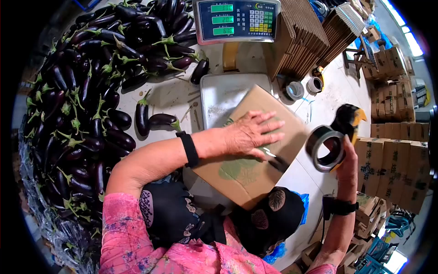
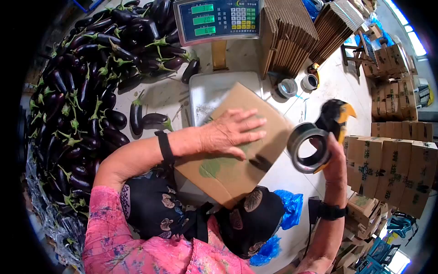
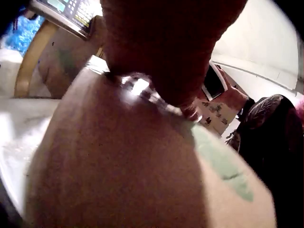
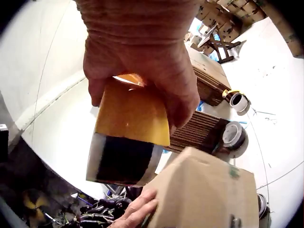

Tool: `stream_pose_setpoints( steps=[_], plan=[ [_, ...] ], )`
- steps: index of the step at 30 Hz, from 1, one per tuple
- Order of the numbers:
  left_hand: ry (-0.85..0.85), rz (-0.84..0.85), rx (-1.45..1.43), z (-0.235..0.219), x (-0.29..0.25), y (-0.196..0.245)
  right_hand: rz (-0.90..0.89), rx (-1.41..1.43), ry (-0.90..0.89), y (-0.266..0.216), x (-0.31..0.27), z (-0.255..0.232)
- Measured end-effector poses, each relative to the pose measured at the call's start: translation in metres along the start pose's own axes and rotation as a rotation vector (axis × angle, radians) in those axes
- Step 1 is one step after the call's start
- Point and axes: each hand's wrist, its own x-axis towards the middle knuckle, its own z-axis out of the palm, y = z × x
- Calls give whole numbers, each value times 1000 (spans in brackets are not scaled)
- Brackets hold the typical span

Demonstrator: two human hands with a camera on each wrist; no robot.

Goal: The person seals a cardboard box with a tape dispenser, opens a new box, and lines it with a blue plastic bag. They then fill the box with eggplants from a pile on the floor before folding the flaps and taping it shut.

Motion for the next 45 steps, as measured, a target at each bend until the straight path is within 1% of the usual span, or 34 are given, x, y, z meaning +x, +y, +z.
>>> stream_pose_setpoints(
  steps=[1, 2, 3, 5, 7, 8, 9, 10, 11, 12, 13, 14, 16, 18, 19, 20, 21, 23, 25, 27, 29, 30, 31, 33, 34, 35, 37, 38, 39, 41, 42, 43, 44, 45],
  plan=[
    [-16, 42, -12, -1, 1, 3, -68, -122, -44, -7, -2, 37],
    [39, 71, -50, -3, -4, 6, -29, -252, -81, 0, 7, 44],
    [94, -36, -110, -7, -11, 5, 4, -379, -116, 13, 17, 45],
    [208, -245, -205, -20, -37, -8, 99, -312, -171, 52, 39, 49],
    [338, -677, -396, -18, -93, -36, 84, -370, -182, 49, 34, 79],
    [378, -933, -449, -10, -127, -48, 97, -348, -147, 42, 31, 96],
    [252, -1169, -623, 9, -168, -55, 124, -363, -154, 47, 36, 96],
    [174, -1258, -1009, 32, -198, -45, 98, -405, -148, 54, 42, 99],
    [90, -1412, -1395, 54, -229, -35, 70, -448, -141, 61, 48, 106],
    [-25, -1592, -1667, 78, -260, -25, 40, -477, -143, 68, 56, 116],
    [-14, -1388, -1748, 98, -269, -13, 14, -504, -139, 74, 61, 128],
    [32, -1406, -1792, 91, -264, -17, 13, -570, -162, 68, 63, 144],
    [135, -1459, -1890, 59, -257, 1, 5, -542, -197, 58, 67, 163],
    [217, -1427, -1661, 14, -227, 13, -12, -421, -225, 64, 72, 163],
    [259, -1408, -1557, 1, -213, 11, -25, -324, -245, 65, 71, 158],
    [299, -1400, -1639, 14, -227, -14, 7, -295, -248, 61, 72, 147],
    [334, -1395, -1727, 25, -238, -38, 9, -92, -259, 56, 68, 142],
    [276, -1289, -1636, -35, -198, -42, 65, 47, -214, 48, 59, 112],
    [348, -1281, -1274, -76, -157, -43, 89, 143, -59, 40, 44, 80],
    [271, -1201, -1046, -104, -124, -48, 38, 353, -103, 35, 21, 48],
    [396, -1085, -1016, -106, -101, -51, -24, 372, -157, 21, -8, 56],
    [470, -1069, -1096, -104, -89, -49, -63, 346, -175, 25, -19, 52],
    [563, -1028, -1111, -98, -77, -45, -16, 427, -163, 28, -27, 50],
    [393, -912, -504, -91, -58, -35, 18, 382, -40, 46, -33, 34],
    [388, -924, -479, -91, -55, -31, 10, 375, -19, 50, -39, 32],
    [378, -910, -553, -90, -57, -34, 49, 416, -94, 52, -44, 31],
    [358, -876, -704, -92, -56, -40, 73, 421, -66, 55, -48, 36],
    [186, -891, -447, -94, -58, -40, 27, 370, -94, 54, -50, 41],
    [187, -845, -381, -92, -59, -40, 13, 319, -92, 51, -51, 48],
    [186, -740, -254, -84, -64, -41, -20, 57, -65, 45, -55, 51],
    [191, -714, -132, -80, -66, -41, -40, -95, -68, 31, -63, 64],
    [201, -687, -15, -75, -67, -41, -20, -50, -71, 23, -65, 63],
    [212, -659, 101, -70, -68, -42, -68, -184, -66, 18, -68, 70],
    [302, -584, 108, -76, -66, -37, -114, -322, -64, 8, -71, 85]
  ],
)
